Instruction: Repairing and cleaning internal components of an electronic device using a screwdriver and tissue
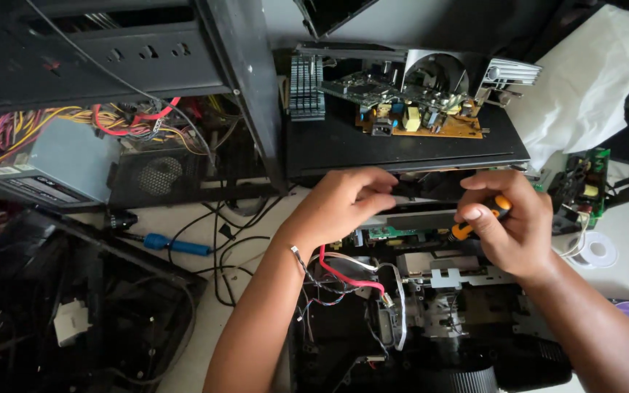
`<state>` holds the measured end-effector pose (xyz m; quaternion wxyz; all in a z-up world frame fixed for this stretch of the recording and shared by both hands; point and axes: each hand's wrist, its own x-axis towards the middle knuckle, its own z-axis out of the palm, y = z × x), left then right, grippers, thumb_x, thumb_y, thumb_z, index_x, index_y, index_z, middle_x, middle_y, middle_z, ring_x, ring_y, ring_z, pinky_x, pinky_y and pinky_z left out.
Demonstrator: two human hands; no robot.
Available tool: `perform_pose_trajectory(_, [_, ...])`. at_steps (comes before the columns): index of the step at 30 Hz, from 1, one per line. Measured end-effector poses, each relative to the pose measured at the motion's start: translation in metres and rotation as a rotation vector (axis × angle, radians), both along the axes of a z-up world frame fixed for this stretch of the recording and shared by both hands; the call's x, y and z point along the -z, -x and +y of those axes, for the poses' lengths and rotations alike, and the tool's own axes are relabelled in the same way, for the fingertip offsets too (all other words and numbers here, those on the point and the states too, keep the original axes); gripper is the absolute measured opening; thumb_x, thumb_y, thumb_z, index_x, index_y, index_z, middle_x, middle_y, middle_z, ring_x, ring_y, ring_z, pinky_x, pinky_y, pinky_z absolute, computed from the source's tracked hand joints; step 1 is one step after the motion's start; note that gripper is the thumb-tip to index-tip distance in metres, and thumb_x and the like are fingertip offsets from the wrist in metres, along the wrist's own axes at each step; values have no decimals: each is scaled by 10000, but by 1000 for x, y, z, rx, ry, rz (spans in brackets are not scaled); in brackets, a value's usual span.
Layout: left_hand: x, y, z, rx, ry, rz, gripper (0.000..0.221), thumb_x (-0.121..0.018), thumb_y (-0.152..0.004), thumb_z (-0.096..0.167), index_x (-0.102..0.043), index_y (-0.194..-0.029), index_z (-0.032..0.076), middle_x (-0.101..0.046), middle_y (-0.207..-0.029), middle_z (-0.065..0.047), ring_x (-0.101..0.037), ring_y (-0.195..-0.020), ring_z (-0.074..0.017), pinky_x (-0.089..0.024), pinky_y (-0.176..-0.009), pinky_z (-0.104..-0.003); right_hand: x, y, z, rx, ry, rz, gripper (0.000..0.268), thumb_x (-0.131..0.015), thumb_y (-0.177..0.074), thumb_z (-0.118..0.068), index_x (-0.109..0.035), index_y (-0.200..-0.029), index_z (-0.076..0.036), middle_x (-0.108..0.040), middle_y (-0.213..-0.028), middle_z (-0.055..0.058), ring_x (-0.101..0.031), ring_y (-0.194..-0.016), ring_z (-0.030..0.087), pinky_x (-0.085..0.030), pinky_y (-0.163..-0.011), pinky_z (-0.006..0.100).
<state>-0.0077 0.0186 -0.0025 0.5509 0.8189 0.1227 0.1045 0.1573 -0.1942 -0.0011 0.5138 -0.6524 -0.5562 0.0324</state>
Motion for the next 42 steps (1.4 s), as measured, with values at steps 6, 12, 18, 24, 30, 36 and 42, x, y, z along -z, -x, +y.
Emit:
perform_pose_trajectory(6, [-6,6,5,-164,-82,-69,162,-669,-944,164,-740,-1072,96,-794,-1021,-30,-759,-942,-140,-569,-837,-273,-3,-1,2,-87,-38,3,389,-662,-944,-308,-539,-1183,-26,-685,-769,49,-646,-660,122,-510,-684,256])
perform_pose_trajectory(12, [-7,46,29,-305,-120,-238,229,-611,-999,224,-713,-1134,70,-769,-1095,-60,-755,-1008,-159,-606,-938,-304,2,-3,-1,-33,15,-18,393,-661,-940,-325,-550,-1198,-50,-702,-788,23,-639,-687,104,-497,-728,253])
perform_pose_trajectory(18, [43,89,36,-163,247,-115,279,-656,-955,235,-748,-1178,95,-763,-1235,-70,-704,-1148,-145,-536,-995,-266,12,-7,1,-75,20,71,485,-680,-881,-345,-550,-1227,-31,-730,-844,72,-696,-722,127,-536,-751,255])
perform_pose_trajectory(24, [49,90,39,-29,211,-6,453,-577,-923,290,-710,-1318,111,-743,-1243,-34,-660,-1116,-112,-446,-985,-246,5,-2,-2,-198,-163,-10,493,-790,-770,-218,-465,-1110,-74,-718,-900,183,-801,-776,229,-672,-622,275])
perform_pose_trajectory(30, [38,92,47,91,369,-13,363,-572,-1011,191,-667,-1358,145,-696,-1385,-74,-664,-1269,-191,-473,-1089,-289,-37,41,19,-629,-230,-674,215,-791,-885,-149,-639,-990,-37,-703,-1049,167,-748,-848,281,-702,-716,361])
perform_pose_trajectory(36, [48,89,53,176,388,-119,430,-572,-1029,284,-616,-1398,69,-639,-1443,-103,-590,-1363,-196,-414,-1180,-311,-33,55,30,-646,-145,-866,87,-630,-998,-170,-620,-1062,-111,-680,-1155,139,-729,-975,254,-664,-820,383])
perform_pose_trajectory(42, [46,88,53,154,370,-68,393,-569,-1025,233,-629,-1390,102,-650,-1438,-77,-601,-1358,-186,-418,-1171,-302,-25,51,29,-648,-106,-833,115,-617,-1004,-173,-646,-1096,-111,-679,-1186,135,-723,-961,276,-646,-812,395])
